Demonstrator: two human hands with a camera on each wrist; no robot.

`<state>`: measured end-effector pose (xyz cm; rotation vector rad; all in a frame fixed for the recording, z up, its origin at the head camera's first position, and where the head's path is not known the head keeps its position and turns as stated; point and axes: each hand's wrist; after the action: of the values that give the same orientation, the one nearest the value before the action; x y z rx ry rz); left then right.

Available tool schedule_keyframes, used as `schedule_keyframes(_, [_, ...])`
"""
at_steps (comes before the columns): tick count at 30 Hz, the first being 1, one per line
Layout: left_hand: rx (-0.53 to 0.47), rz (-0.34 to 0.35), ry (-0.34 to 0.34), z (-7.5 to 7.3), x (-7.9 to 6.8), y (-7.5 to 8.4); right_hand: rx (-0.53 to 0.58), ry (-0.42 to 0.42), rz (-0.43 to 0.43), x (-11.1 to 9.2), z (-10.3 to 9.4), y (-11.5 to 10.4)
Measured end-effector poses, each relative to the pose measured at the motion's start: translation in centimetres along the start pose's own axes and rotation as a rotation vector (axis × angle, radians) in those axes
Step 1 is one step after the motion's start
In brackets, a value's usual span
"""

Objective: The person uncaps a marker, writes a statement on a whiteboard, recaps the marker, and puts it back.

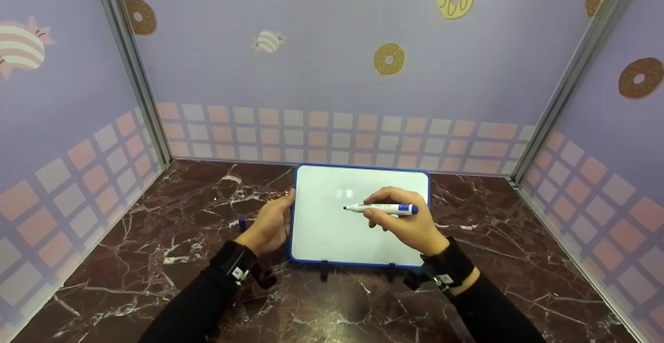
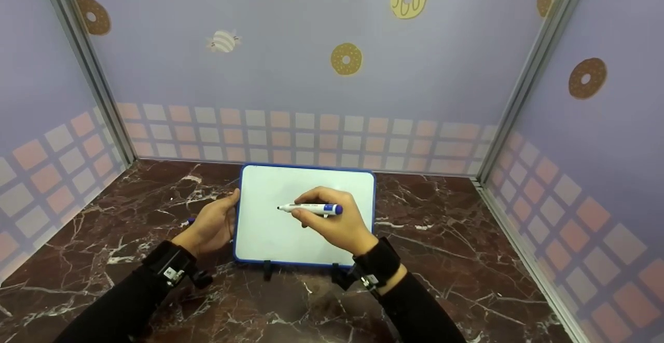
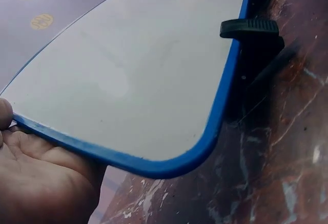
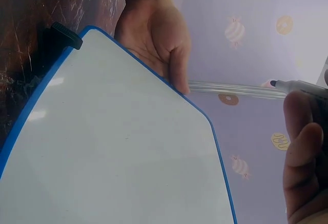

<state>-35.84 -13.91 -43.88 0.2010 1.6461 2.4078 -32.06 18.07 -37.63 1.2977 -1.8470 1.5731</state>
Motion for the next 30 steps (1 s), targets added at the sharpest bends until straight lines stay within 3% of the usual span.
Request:
schedule_keyframes(7, [-0.015, 0.022, 0.059, 0.8, -0.1, -0.5, -0.022, 0.003, 0.028, -0.1, 0.1, 0.1])
schedule_keyframes(18, [-0.036, 0.016, -0.019, 2.5, -0.4, -1.4, -0.046, 0.005, 0.061, -0.3, 0.1, 0.4])
schedule_keyframes(22, [-0.039, 0.011, -0.014, 2.9, -0.5, -1.7, -0.060, 0.005, 0.065, -0.4, 0.5, 0.7])
schedule_keyframes(30, [-0.058, 0.015, -0.022, 3.0, -0.5, -1.9, -0.080, 0.013, -0.008, -0.1, 2.3, 1.5])
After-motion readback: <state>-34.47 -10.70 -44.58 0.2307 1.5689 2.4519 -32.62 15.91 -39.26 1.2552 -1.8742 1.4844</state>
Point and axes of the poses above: each hand's wrist, its own x-axis towards the middle knuckle, its own z-axis out of the palm, y = z × x, and after that the axes turned 3 degrees about y, right-handed
